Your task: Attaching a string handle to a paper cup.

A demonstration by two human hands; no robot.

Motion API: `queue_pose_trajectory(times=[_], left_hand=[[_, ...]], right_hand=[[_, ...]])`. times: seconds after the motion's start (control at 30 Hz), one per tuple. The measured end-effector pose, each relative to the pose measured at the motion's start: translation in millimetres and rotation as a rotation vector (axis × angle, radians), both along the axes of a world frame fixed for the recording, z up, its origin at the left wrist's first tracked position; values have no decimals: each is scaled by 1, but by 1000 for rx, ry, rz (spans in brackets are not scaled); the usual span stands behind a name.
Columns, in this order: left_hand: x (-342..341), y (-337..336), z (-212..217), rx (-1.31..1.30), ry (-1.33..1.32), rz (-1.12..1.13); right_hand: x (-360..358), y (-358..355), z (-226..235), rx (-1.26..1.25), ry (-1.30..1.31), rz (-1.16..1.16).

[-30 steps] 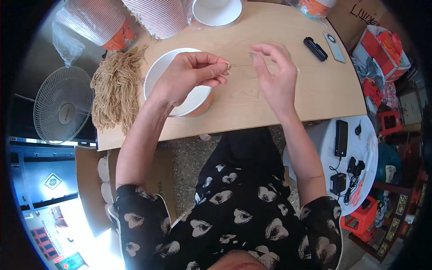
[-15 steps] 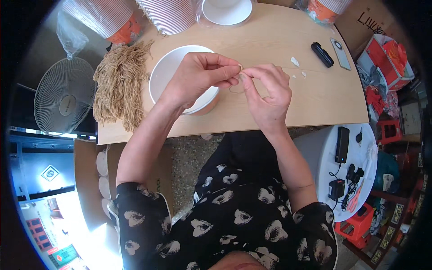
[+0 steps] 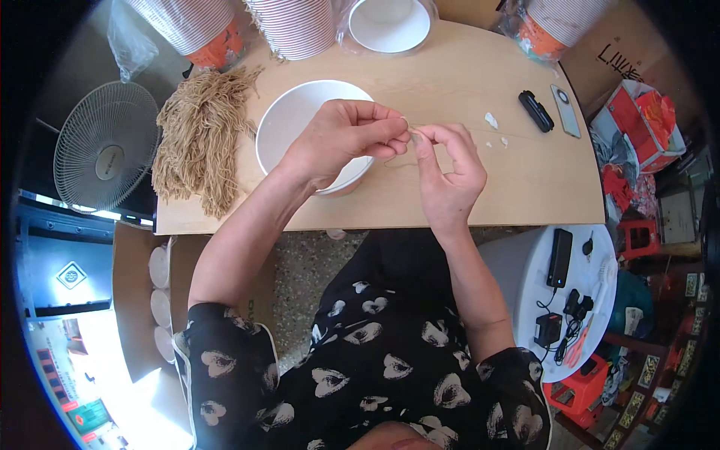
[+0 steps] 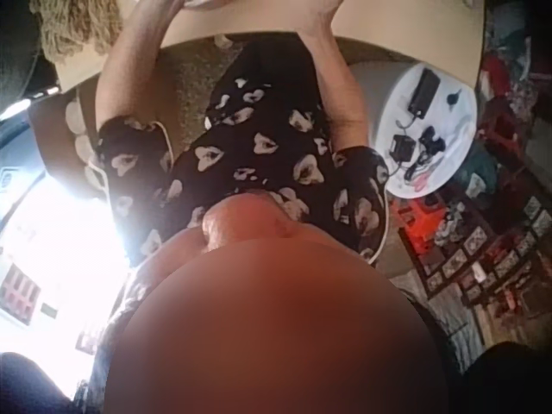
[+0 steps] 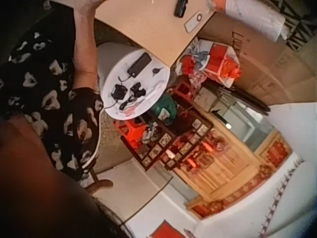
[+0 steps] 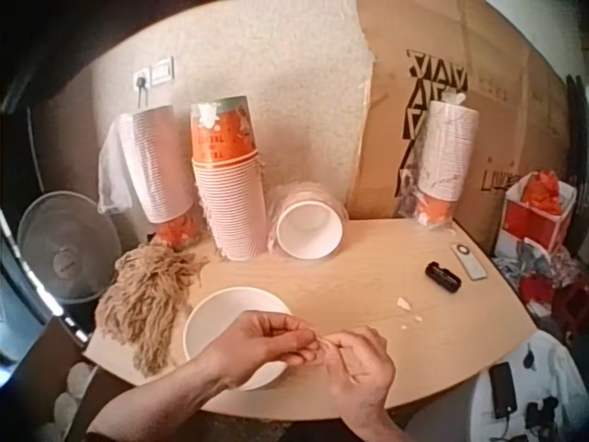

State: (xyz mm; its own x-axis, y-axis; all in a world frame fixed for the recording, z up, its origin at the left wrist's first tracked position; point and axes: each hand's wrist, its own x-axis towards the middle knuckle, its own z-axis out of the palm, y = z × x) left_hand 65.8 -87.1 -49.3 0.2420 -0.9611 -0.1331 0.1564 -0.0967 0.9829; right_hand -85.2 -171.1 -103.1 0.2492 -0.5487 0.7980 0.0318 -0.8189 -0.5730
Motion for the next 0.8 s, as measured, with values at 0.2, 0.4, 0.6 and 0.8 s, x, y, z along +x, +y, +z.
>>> queue_pose_trajectory(times=[0.2, 0.4, 0.6, 0.8], left_hand=[[1, -2, -4, -24, -29, 17], [-1, -2, 0, -56, -96, 23], [-1, 0, -4, -45, -154, 25], [-6, 0, -4, -90, -159, 18]], right_hand=[[-1, 0, 2, -132, 47, -33], [-1, -9, 9, -127, 122, 49], [-3, -4, 13, 351, 65, 299], [-6, -7, 11, 596, 4, 340]])
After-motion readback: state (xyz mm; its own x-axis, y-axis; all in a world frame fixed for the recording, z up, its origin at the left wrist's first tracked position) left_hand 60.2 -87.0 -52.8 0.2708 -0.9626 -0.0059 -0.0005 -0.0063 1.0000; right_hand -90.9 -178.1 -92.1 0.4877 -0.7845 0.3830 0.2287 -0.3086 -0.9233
